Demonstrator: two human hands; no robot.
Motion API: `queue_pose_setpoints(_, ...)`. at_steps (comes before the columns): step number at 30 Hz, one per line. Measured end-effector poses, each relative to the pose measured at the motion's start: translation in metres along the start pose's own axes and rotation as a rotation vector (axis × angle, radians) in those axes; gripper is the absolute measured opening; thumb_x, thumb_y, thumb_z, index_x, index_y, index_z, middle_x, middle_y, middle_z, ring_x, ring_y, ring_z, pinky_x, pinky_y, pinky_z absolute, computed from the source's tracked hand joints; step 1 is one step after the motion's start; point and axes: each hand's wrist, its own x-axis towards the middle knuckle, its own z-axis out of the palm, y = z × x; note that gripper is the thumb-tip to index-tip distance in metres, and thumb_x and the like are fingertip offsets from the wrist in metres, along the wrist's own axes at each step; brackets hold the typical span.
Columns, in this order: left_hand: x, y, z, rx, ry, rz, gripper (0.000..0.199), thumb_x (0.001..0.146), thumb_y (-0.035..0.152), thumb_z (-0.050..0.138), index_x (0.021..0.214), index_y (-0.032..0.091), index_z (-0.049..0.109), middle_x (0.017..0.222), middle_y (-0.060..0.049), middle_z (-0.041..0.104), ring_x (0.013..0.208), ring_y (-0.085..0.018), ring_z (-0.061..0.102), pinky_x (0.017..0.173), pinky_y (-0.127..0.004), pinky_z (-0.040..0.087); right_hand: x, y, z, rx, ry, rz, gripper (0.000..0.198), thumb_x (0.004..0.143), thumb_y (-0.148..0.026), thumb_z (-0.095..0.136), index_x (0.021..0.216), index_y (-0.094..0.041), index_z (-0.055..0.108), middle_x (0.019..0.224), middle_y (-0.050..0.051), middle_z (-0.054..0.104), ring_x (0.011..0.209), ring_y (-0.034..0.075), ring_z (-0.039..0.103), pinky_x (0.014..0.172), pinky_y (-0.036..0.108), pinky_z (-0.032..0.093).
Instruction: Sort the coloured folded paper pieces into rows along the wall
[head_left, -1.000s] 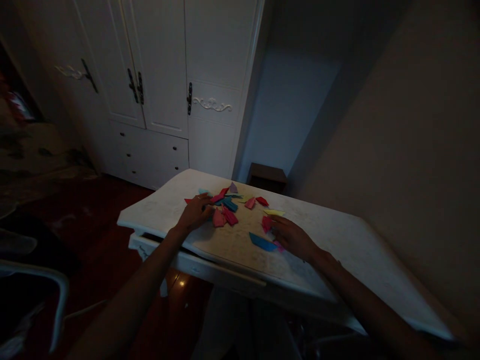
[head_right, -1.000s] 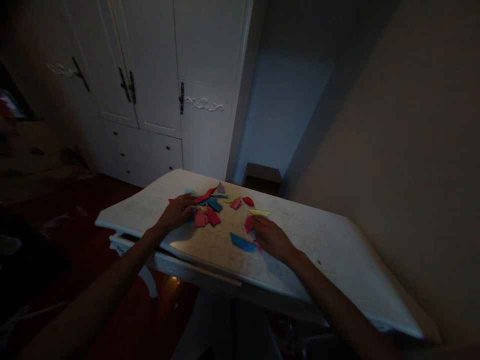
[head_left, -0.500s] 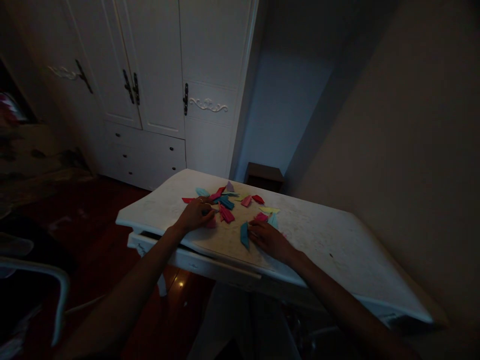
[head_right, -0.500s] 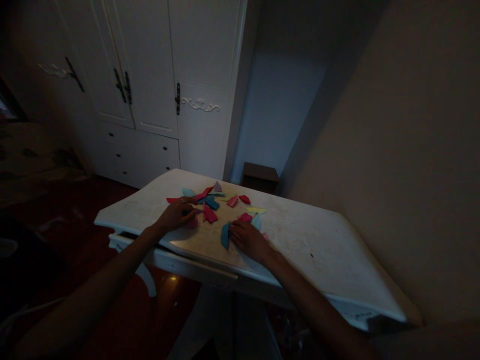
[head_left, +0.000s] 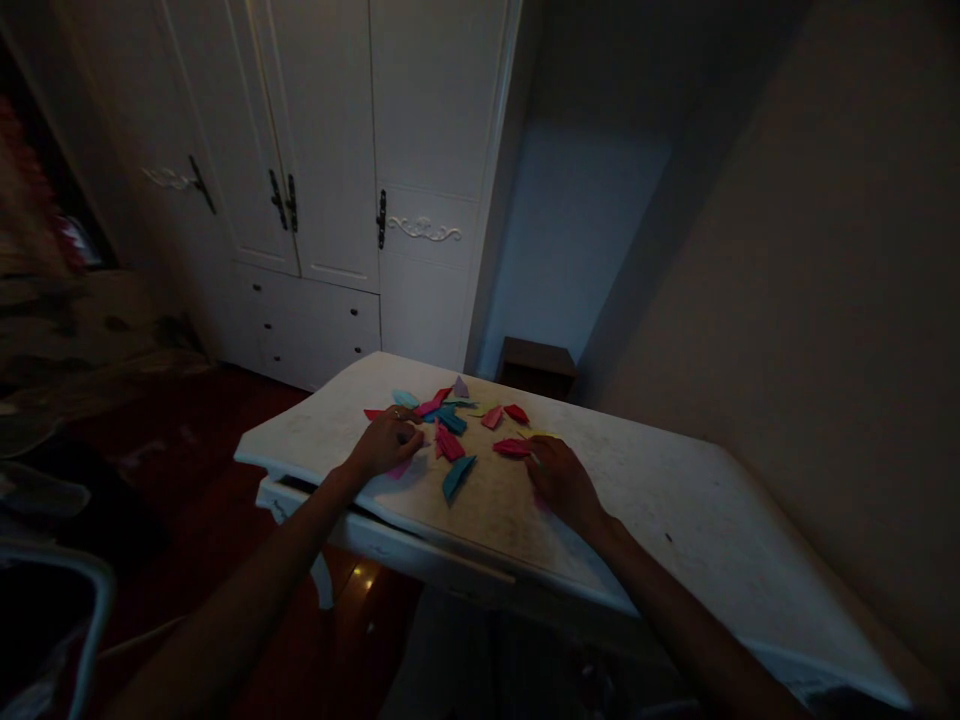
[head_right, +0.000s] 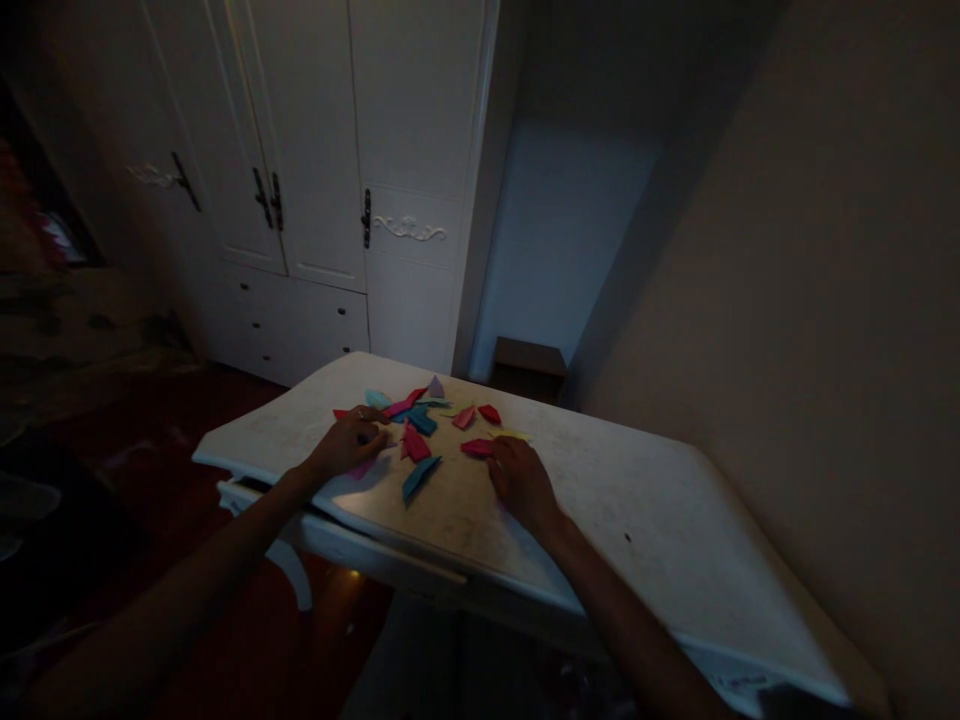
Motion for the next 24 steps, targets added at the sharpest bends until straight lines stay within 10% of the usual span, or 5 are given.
queue_pose_setpoints(6, -0.001, 0.004, 0.001, 0.085, -0.024, 0.001, 0.029, 0.085, 0.038, 0.051, 0.076, 0.017, 0.069, 0.106, -0.014, 0.069, 0.102, -0.027, 0.062, 0.09, -0.041, 0.05, -0.018, 0.026, 0.005, -0.157, -0.214, 0.183, 0.045, 0.093, -0.045, 0.05, 0.126, -0.015, 0.058, 0.128, 0.017, 0.057, 0.119, 0.029, 0.053, 0.1, 0.044, 0.044)
queue_pose_setpoints(24, 0.01, 0.01, 0.006, 0.214, -0.232, -0.132, 0.04, 0.089, 0.042, 0.048, 0.116, 0.015, 0.06, 0.126, -0.016, 0.06, 0.116, -0.03, 0.056, 0.099, -0.044, 0.046, 0.077, 0.011, 0.08, -0.016, -0.284, -0.079, 0.042, 0.095, -0.033, 0.049, 0.131, -0.013, 0.054, 0.132, 0.015, 0.057, 0.123, 0.024, 0.051, 0.105, 0.037, 0.038)
